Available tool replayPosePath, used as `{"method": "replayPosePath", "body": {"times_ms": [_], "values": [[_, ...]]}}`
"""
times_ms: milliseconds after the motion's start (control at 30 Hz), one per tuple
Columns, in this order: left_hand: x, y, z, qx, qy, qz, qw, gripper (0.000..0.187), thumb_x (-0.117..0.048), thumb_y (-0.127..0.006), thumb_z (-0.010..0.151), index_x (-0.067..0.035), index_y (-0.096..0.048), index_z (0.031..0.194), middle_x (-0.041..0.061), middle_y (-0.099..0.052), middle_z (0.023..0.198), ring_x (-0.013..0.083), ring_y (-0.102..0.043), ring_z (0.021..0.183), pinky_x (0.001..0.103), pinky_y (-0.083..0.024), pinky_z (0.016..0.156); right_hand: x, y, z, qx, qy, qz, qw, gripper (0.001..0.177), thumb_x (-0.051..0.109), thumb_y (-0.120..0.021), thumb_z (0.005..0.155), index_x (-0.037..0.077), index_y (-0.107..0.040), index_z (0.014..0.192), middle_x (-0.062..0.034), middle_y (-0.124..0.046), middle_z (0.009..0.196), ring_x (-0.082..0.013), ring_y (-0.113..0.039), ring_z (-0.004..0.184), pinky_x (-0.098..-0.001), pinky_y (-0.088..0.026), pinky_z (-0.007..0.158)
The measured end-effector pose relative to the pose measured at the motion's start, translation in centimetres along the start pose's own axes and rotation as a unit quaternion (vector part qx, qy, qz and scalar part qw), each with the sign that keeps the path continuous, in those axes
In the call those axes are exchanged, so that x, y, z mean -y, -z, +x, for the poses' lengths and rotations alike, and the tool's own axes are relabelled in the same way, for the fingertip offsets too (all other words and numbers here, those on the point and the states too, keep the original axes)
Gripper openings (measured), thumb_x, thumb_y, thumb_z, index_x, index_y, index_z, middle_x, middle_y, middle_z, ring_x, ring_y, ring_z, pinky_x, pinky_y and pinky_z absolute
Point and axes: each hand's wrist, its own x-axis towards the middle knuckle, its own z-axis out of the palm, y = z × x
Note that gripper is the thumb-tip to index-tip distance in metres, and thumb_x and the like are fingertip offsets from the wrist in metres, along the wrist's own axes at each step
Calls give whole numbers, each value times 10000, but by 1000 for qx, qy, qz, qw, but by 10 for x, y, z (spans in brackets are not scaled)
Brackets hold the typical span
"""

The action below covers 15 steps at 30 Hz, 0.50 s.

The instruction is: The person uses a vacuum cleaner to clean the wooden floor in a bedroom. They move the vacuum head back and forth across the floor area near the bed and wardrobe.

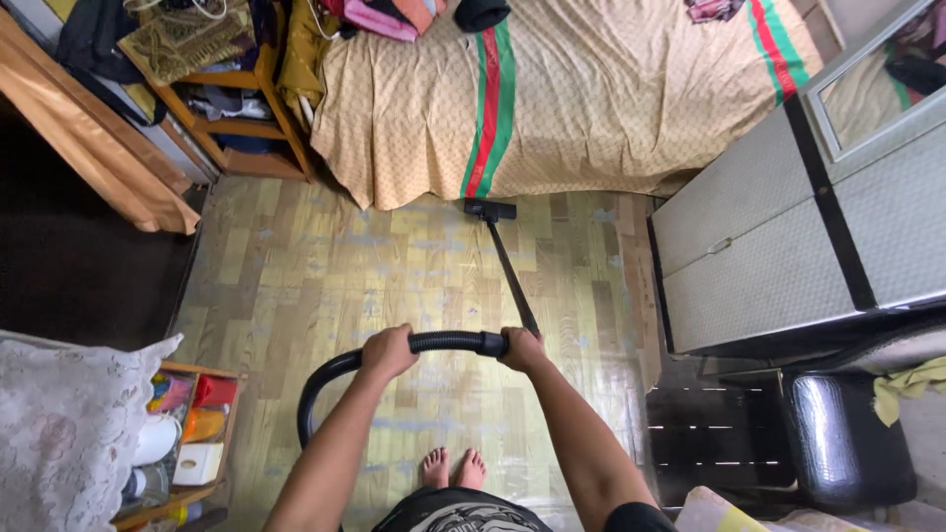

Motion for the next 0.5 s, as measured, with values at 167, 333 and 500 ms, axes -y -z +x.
{"method": "replayPosePath", "body": {"times_ms": [167,333,500], "values": [[-5,-13,-40,57,-30,16,998,383,-379,-725,776,-176,-659,1094,116,-743,1028,342,-718,1060,493,-565,872,-9,-23,-67,15,-9,10,1000,468,369,-727,725,301,-660,1184,55,-704,1191,-192,-604,1268,-605,-423,1075],[-9,-14,-142,152,-26,11,988,199,-261,-738,903,-213,-619,1056,-92,-695,874,38,-647,665,161,-582,570,15,-29,-199,17,44,19,999,127,240,-729,801,240,-675,917,40,-739,898,-212,-707,947,-483,-450,1042],[-26,16,-182,210,32,-30,977,420,-630,-772,804,-366,-599,1080,-132,-727,947,78,-705,856,248,-555,729,21,-12,-260,-61,146,130,979,229,126,-743,612,168,-691,832,-1,-729,724,-215,-733,718,-450,-428,1032]]}}
